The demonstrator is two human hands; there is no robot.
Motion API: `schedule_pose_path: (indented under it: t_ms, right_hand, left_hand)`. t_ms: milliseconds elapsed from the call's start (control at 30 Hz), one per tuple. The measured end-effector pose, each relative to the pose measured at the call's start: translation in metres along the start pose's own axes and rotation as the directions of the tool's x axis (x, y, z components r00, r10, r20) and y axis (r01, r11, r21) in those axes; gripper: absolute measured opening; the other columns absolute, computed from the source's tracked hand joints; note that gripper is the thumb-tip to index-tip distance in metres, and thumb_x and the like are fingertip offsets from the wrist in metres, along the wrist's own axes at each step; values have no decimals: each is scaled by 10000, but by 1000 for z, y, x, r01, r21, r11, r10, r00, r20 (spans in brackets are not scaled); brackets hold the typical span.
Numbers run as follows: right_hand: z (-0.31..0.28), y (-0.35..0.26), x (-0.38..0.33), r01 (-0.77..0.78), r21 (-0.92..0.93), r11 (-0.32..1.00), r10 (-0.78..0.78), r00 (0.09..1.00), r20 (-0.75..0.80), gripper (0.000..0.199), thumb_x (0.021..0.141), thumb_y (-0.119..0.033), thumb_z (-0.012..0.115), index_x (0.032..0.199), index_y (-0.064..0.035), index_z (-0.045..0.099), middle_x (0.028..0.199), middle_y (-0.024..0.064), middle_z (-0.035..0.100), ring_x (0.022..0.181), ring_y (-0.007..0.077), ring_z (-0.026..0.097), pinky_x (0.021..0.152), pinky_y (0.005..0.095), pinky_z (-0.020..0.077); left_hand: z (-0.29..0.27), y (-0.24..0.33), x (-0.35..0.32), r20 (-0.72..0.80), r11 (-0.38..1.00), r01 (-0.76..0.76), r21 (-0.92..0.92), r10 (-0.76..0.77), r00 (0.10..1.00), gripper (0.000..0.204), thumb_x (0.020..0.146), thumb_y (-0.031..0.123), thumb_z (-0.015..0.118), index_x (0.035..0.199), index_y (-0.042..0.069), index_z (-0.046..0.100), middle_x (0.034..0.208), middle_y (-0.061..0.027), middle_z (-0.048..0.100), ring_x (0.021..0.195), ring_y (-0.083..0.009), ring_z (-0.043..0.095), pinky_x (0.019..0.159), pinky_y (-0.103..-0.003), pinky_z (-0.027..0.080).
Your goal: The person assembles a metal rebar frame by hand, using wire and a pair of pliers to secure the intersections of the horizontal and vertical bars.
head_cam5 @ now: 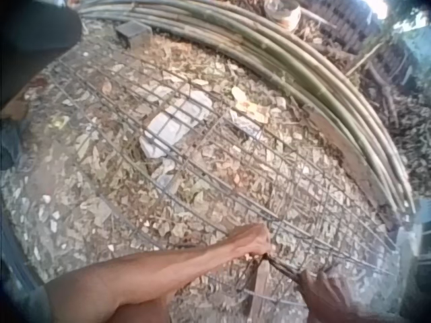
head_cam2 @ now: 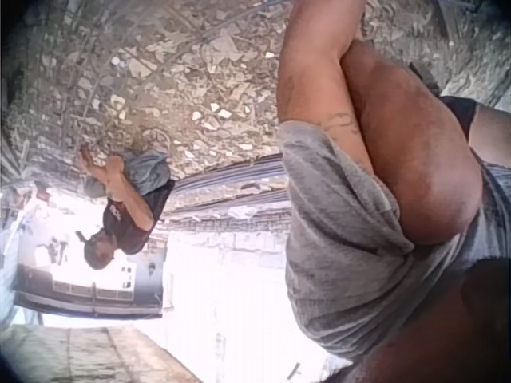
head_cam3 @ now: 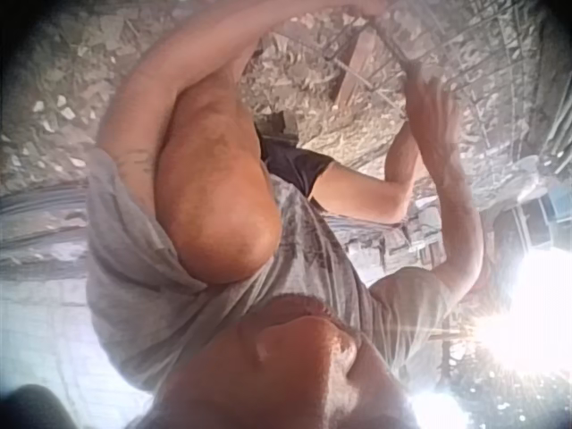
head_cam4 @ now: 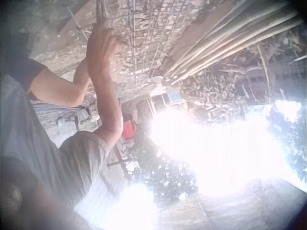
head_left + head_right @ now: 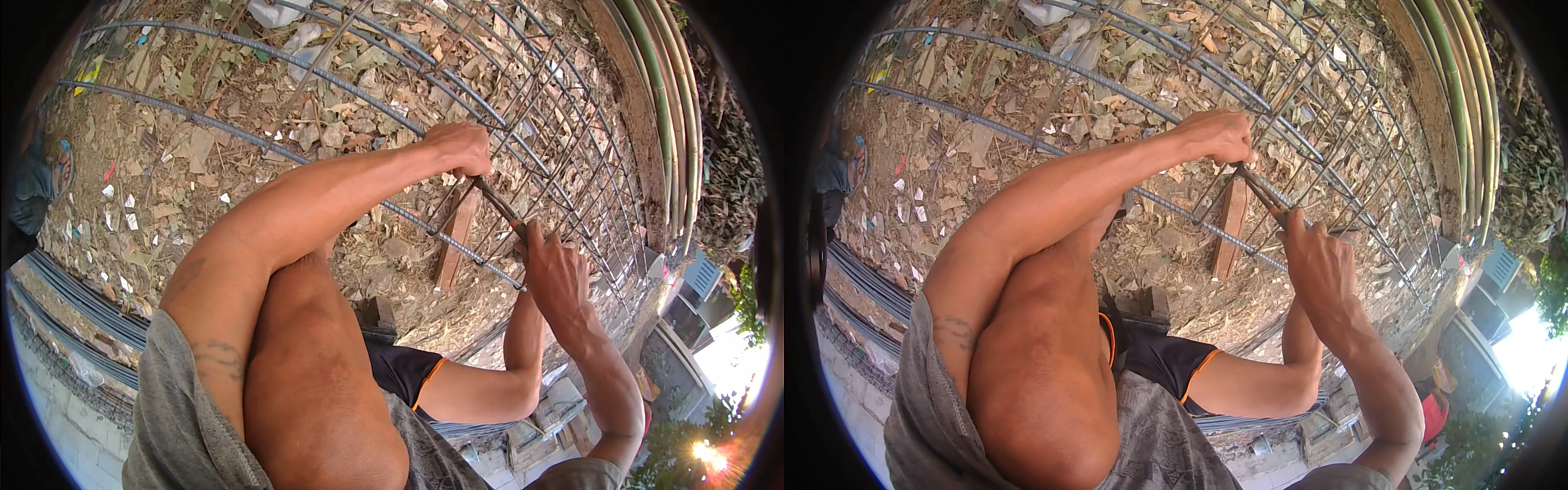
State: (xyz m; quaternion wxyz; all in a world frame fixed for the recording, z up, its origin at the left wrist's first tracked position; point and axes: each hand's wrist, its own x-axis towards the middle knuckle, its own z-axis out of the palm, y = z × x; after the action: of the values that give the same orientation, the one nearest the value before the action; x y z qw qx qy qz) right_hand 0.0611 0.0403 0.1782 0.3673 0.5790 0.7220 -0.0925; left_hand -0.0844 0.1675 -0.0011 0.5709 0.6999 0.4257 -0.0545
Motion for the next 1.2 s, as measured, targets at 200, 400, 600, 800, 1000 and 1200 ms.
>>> schedule_pose_path:
  t_ms: [200,400,600,800,1000,1200]
  right_hand:
    - [-3,48,23,-304,787,536,-173,873,456,415,1003,-405,583,1165,-23,552,701,93,594,587,188,591,563,345,486]
    - [-8,23,9,1,380,925,-22,998,51,602,790,-201,743,1298,21,506,895,148,652,773,311,669,660,424,537]
    - [-3,-2,-8,-11,-206,979,-34,977,-212,506,923,-301,644,1282,41,542,949,154,598,871,297,615,717,438,520]
    - [-30,24,20,-277,439,854,104,920,377,382,987,-355,572,1076,5,660,744,147,641,687,274,661,652,433,529]
    - [-14,51,22,8,540,842,-115,980,165,436,1016,-408,520,974,5,654,692,142,651,528,191,629,473,361,466]
    - [-38,45,38,-478,672,566,-140,747,650,346,901,-299,688,1020,16,604,737,195,669,639,347,671,582,446,506]
  left_hand:
    - [-3,1,-4,4,998,-7,-56,7,1000,188,805,263,686,814,87,754,707,-75,703,657,-210,660,630,-396,509]
    - [-5,-1,0,28,999,21,-43,-20,999,270,878,352,665,834,114,783,672,-86,706,656,-218,686,686,-424,533]
    - [-4,4,-7,-14,996,24,-83,-25,1000,362,891,365,621,739,56,733,689,-119,693,660,-266,682,682,-454,526]
    - [-4,5,-11,-45,1000,7,-21,-8,999,338,872,324,615,740,29,717,705,-127,679,654,-269,660,642,-453,505]
    - [4,2,-6,-79,997,-43,-72,37,996,312,823,257,599,602,39,627,584,-96,593,531,-231,561,559,-445,453]
    - [8,-7,-5,-197,981,-190,-44,178,964,298,789,231,585,556,45,577,528,-86,531,490,-230,517,509,-455,405]
